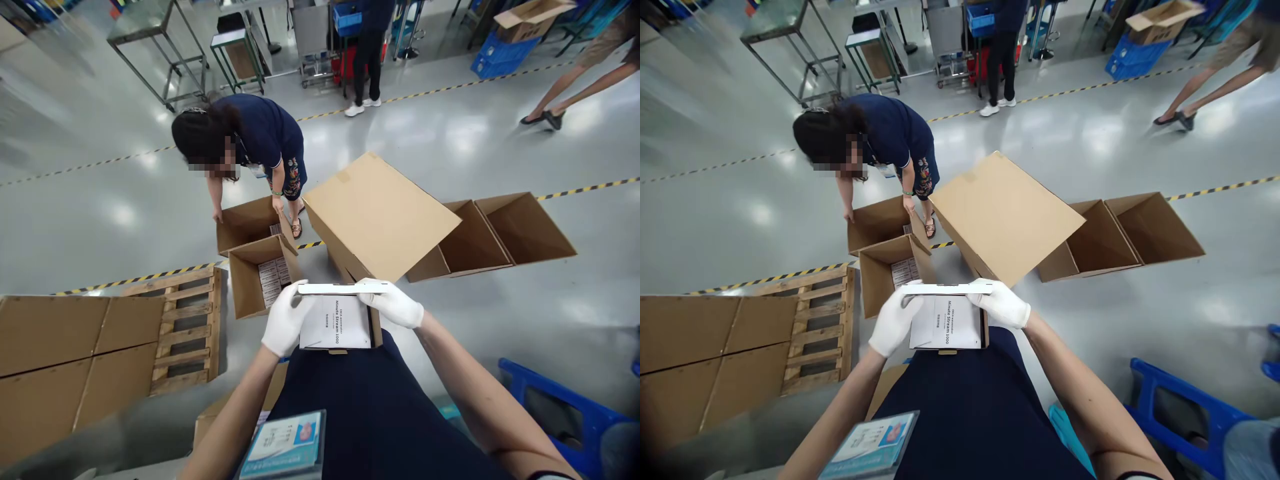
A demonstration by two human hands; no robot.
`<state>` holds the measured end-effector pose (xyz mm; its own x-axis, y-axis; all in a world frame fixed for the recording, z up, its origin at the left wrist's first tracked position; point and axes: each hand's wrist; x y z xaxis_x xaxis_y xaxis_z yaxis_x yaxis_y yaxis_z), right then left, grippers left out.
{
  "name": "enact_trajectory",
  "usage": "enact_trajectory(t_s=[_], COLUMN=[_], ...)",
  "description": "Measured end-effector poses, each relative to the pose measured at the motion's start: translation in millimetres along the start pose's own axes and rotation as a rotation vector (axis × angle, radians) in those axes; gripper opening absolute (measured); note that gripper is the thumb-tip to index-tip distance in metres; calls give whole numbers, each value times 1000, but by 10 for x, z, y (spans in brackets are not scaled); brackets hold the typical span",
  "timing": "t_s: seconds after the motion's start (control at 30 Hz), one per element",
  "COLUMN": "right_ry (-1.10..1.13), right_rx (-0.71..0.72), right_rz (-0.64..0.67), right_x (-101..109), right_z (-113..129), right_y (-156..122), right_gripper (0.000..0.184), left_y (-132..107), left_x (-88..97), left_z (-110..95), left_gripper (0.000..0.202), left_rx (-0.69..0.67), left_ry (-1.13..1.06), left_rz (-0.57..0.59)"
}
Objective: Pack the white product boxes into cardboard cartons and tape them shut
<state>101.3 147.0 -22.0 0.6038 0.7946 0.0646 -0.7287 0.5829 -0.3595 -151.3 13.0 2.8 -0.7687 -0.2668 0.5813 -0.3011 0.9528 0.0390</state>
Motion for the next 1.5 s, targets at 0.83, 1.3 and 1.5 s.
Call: enact_trajectory(t_s=[0.83,1.3,1.5], right_ry=[-28,37,135], right_rx=[-128,92,103], right_rz=[31,-34,-59], right_x=[-103,-157,-172], right_z=[49,-14,-61], right_y=[13,-89,-142], right_gripper=[59,49,44], left_y=[124,-45,-66], left_x=[-330,-152,-173], left_z=[-723,-790,-829], left_gripper=[69,39,35], left_rx=[-383,-491,-509], left_ry=[834,871,923], left_rz=[879,985,1053])
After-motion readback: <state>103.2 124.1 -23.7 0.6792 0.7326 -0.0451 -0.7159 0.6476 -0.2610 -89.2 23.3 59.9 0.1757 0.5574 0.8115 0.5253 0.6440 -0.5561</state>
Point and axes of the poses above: each hand's wrist, its own y-axis towards the middle knuckle, its own x-axis out of the back of the hand, z = x × y, and after that the axes turned 11 degrees about -x, right-handed
